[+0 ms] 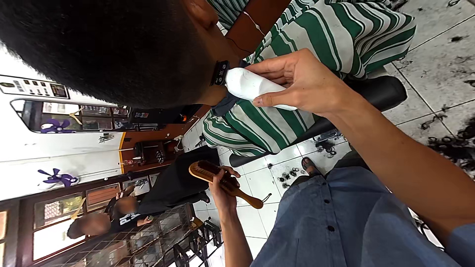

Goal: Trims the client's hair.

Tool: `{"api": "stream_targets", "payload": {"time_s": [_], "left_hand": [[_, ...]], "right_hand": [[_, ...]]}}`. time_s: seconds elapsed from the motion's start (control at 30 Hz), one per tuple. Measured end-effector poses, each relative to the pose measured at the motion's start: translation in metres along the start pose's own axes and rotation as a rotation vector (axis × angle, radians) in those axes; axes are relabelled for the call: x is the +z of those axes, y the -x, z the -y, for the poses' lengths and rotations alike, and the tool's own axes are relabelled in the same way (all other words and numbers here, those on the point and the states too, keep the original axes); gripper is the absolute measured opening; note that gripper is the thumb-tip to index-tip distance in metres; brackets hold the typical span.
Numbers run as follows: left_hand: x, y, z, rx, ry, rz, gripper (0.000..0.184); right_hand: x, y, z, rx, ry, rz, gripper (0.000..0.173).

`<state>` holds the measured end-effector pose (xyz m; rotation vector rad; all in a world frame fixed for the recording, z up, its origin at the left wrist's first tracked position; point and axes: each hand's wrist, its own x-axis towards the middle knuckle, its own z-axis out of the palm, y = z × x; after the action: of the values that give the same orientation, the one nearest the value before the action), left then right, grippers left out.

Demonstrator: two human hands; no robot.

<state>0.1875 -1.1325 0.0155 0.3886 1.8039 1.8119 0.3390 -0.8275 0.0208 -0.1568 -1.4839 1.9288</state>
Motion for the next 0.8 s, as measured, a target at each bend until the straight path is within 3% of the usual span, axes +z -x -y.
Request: {"api": "stream_targets", "payload": {"time_s": [0.8], "left_hand": [[0.0024,0.0007,0.0048,-0.014,0.012,-0.018,0.029]], "right_hand": [[0.0001,0.0012,0.0068,0.083,0.086,-0.007,0.053]]}}
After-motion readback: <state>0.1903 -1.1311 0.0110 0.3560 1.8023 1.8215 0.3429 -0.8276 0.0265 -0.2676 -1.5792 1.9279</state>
